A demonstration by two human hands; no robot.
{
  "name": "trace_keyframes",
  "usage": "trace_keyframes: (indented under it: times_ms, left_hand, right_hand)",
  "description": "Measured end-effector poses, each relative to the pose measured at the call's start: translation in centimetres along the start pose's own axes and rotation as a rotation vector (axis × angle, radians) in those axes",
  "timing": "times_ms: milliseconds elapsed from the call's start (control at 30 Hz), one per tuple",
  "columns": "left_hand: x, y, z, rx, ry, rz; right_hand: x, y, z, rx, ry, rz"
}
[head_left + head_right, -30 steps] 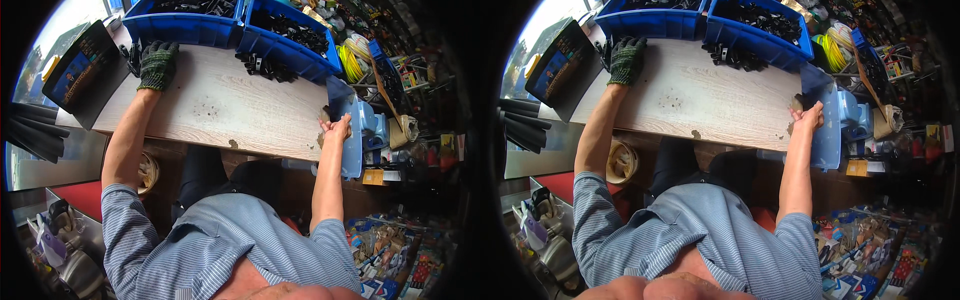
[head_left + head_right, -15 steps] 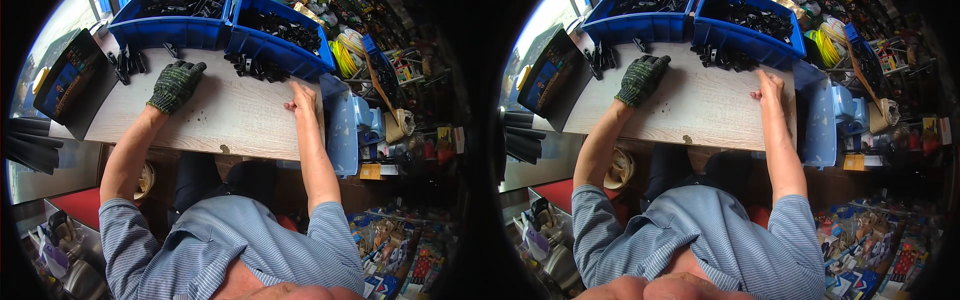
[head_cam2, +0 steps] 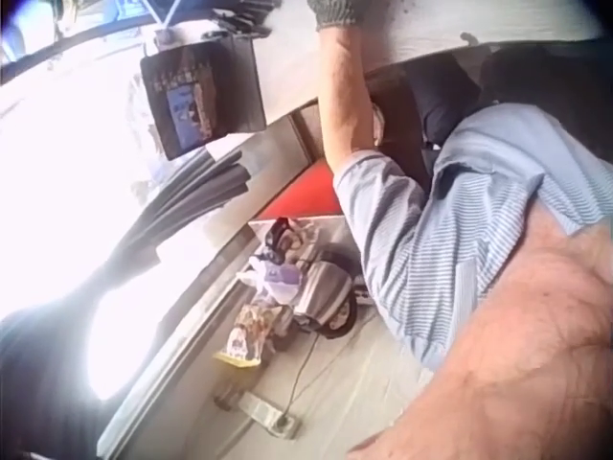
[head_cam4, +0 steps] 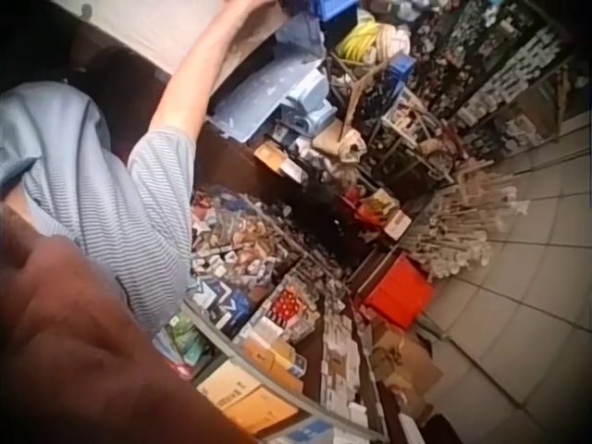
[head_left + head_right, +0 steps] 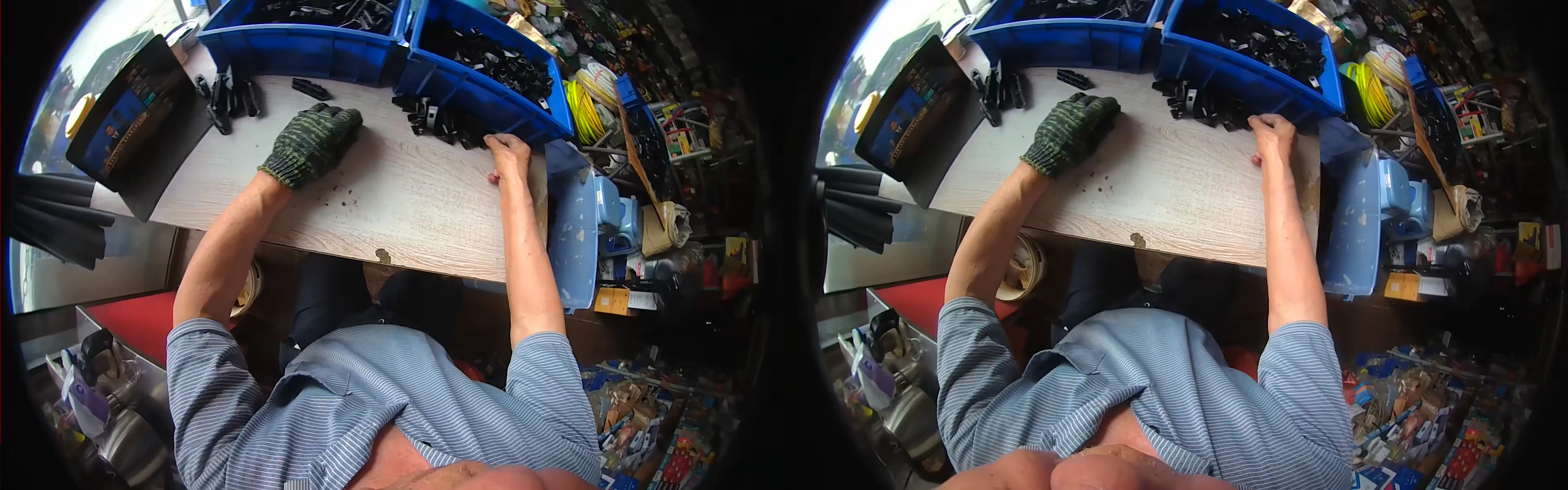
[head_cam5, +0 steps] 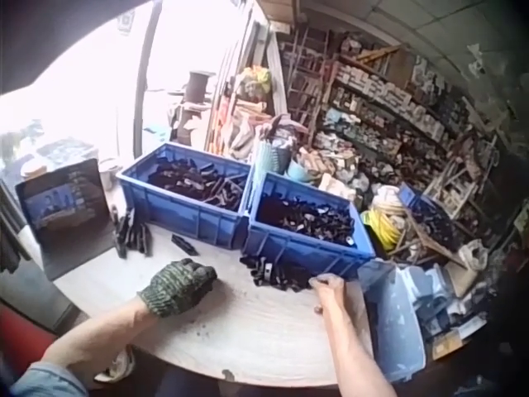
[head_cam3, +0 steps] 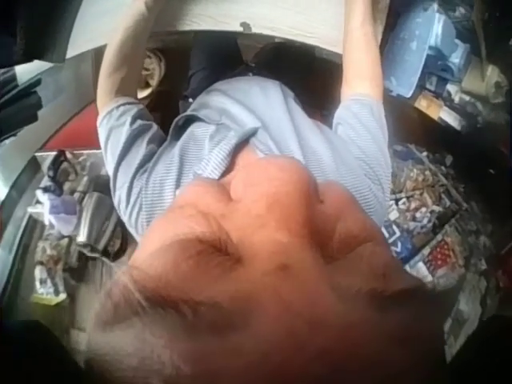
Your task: Assembling small black plastic components by hand at a workbench.
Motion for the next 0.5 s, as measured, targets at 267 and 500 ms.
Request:
trace_keyframes:
  times_ms: [267, 500]
  left_hand:
    - [-0.2, -1.1, -0.1, -0.015, -0.005, 0.173]
    - [0.4, -3.6, -0.1, -0.058, -0.113, 0.27]
  right_hand:
    - [-1.2, -1.6, 2.9, -0.055, 0.067, -0.021]
    - [0.5, -2.5, 4.4, -0.266, 0.088, -0.049]
Point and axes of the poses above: each hand's wrist, its own x-axis away from the middle knuckle, its own y-axis out of the palm, z = x × y, the point moved 10 cm from there along -x, towards the middle knuckle, and after that the axes turned 5 degrees about -x, right-handed, at the moved point
